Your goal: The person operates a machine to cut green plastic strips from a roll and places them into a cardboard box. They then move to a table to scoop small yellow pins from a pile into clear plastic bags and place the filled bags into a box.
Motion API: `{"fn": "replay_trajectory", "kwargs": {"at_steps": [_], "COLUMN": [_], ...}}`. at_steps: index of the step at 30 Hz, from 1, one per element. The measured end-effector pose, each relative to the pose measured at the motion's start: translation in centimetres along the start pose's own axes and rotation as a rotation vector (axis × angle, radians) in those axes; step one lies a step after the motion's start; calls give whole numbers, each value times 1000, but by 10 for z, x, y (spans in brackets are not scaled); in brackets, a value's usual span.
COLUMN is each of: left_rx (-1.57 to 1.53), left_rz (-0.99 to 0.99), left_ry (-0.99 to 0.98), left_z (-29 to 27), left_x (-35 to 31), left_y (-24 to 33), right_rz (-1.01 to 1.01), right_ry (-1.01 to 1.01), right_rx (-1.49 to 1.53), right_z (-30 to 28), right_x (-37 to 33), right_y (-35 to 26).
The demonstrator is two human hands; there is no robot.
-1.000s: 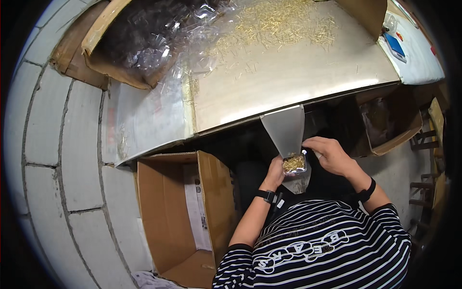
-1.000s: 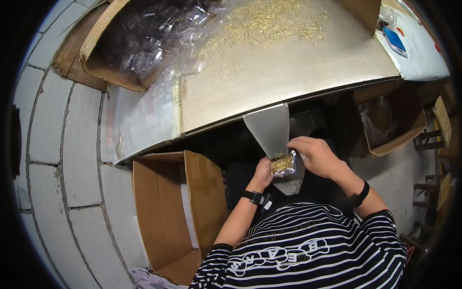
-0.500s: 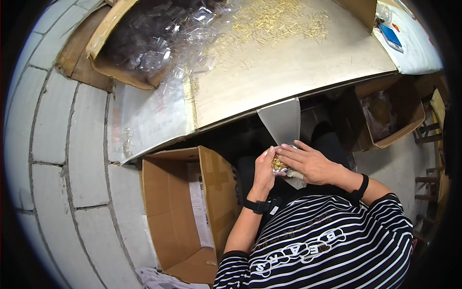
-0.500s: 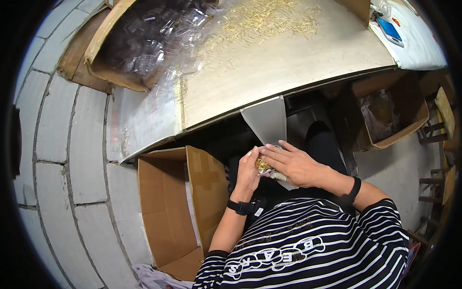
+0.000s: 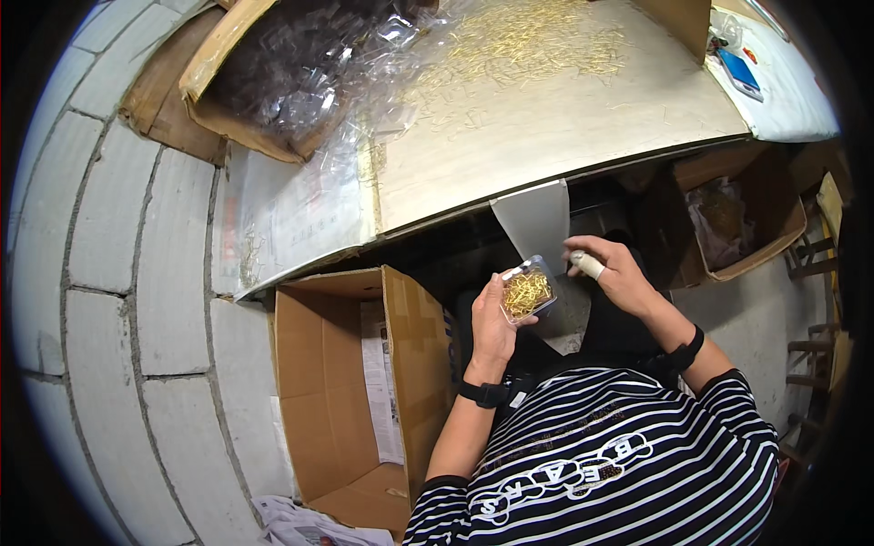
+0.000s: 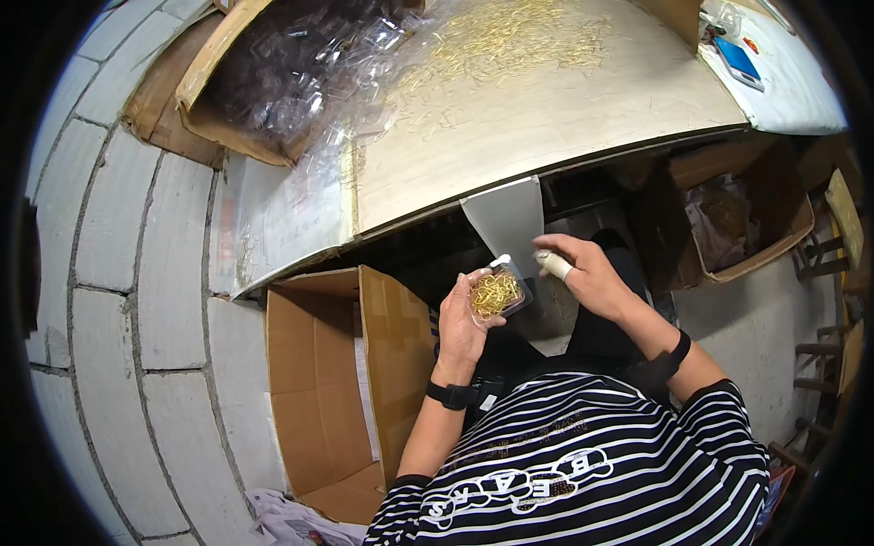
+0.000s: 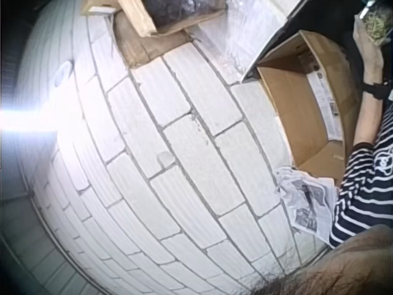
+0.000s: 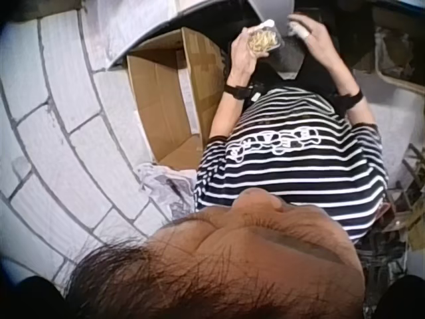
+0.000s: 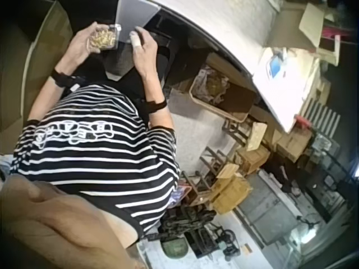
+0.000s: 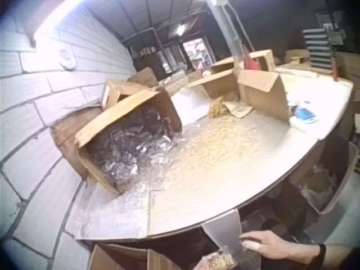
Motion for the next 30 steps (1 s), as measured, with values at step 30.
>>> {"fn": "replay_trajectory", "kwargs": {"at_steps": [30], "left_rx": [328], "left_rz": [355], "left_ry": [532], "left_z": [-291], "left_x": [-43], "left_y": [225], "right_rz": [344], "right_ry": [7], "right_rx": [14], "right_z": [4], "right_x": [25], "right_y": [19]}}
Point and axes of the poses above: each hand's wrist, its own x-axis towards the middle knuckle, its own z-axis out of the palm, y = z × x, the point moved 2 cm from there along x, towards the middle knuckle, and after that the axes turned 12 degrees about z, right-handed, at the moved point
